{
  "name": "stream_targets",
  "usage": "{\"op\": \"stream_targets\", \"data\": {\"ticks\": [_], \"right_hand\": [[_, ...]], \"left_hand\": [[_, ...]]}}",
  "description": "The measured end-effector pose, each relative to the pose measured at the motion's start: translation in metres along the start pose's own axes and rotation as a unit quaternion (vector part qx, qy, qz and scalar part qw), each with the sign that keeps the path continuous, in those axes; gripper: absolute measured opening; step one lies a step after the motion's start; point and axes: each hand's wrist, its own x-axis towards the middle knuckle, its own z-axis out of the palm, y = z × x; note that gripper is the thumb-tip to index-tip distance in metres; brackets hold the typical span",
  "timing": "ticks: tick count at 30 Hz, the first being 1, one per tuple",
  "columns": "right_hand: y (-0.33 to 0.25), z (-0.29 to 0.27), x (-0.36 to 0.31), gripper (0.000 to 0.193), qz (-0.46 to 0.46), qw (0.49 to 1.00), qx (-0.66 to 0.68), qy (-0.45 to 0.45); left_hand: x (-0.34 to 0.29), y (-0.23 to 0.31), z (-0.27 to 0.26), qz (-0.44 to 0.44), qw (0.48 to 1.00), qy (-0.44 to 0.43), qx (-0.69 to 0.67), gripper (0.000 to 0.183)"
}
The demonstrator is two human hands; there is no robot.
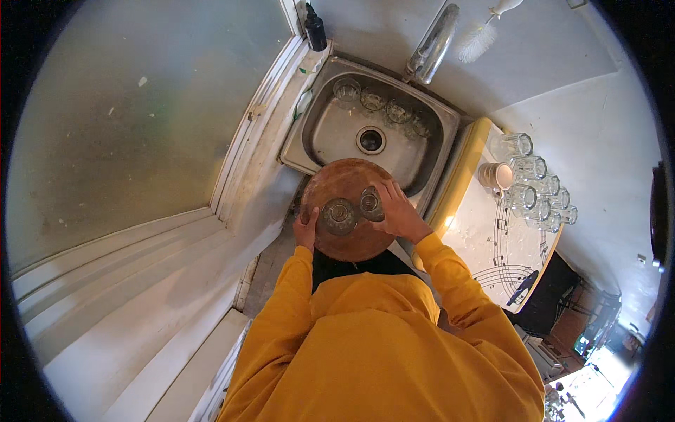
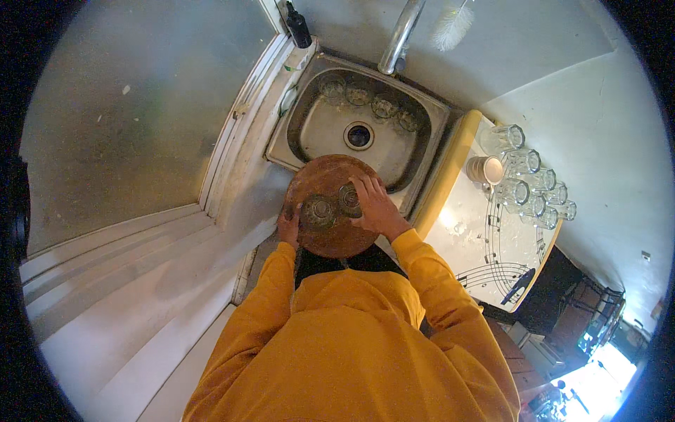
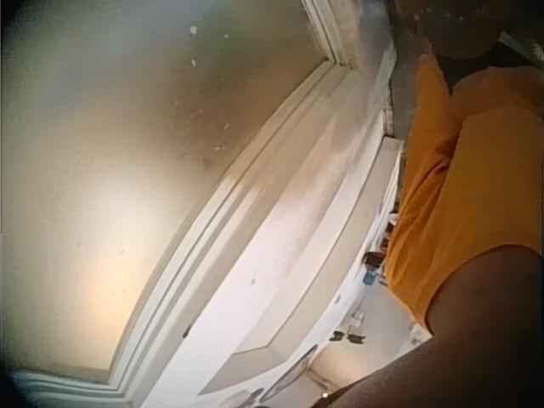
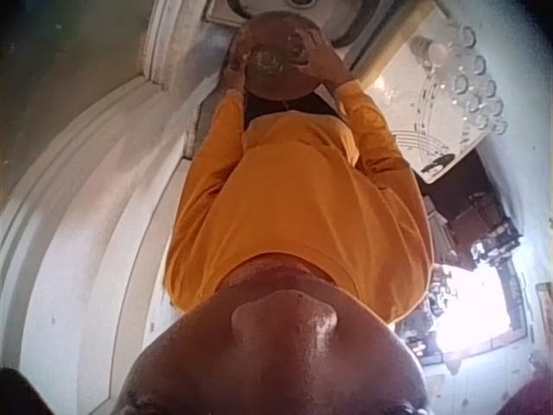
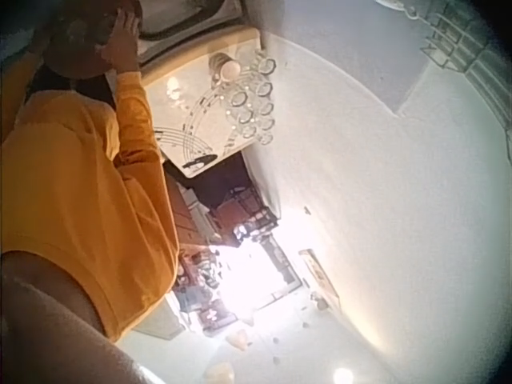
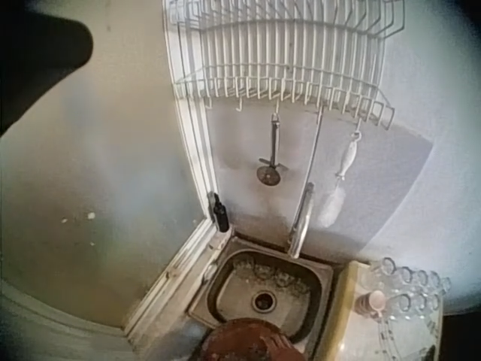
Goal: Clear empty glasses and cups from tables and take them to the dishwashing area.
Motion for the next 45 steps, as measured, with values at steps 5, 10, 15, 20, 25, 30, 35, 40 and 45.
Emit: {"op": "stream_targets", "data": {"ticks": [5, 10, 15, 20, 25, 30, 35, 40, 45], "right_hand": [[0.01, -0.022, -0.005, 0.086, 0.052, 0.985, 0.095, 0.136], [0.036, -0.042, 0.0, 0.082, 0.127, 0.946, 0.091, 0.285], [0.086, -0.036, 0.033, 0.088, 0.181, 0.932, -0.004, 0.313], [0.135, -0.002, 0.052, 0.09, 0.245, 0.929, -0.037, 0.275], [0.155, 0.019, 0.065, 0.098, 0.333, 0.917, -0.089, 0.202], [0.17, 0.022, 0.071, 0.103, 0.357, 0.912, -0.154, 0.132], [0.166, 0.022, 0.075, 0.102, 0.354, 0.913, -0.172, 0.108], [0.17, 0.022, 0.076, 0.101, 0.368, 0.911, -0.163, 0.091], [0.171, 0.026, 0.077, 0.099, 0.362, 0.905, -0.185, 0.122]], "left_hand": [[-0.008, 0.01, 0.01, 0.012, 0.999, 0.04, 0.017, 0.066], [-0.015, 0.029, 0.012, -0.007, 0.998, 0.033, 0.061, 0.069], [-0.006, 0.009, 0.009, -0.014, 0.999, 0.05, 0.009, 0.07], [-0.004, 0.009, 0.01, 0.013, 0.999, 0.04, 0.012, 0.07], [-0.012, 0.024, 0.011, -0.022, 0.998, 0.049, 0.022, 0.068], [-0.018, 0.037, 0.012, -0.014, 0.999, 0.029, 0.02, 0.069], [-0.016, 0.031, 0.007, -0.044, 0.996, 0.046, 0.062, 0.07], [-0.015, 0.03, 0.012, -0.066, 0.996, 0.049, 0.046, 0.073], [-0.008, 0.02, 0.008, -0.036, 0.999, 0.006, 0.013, 0.074]]}}
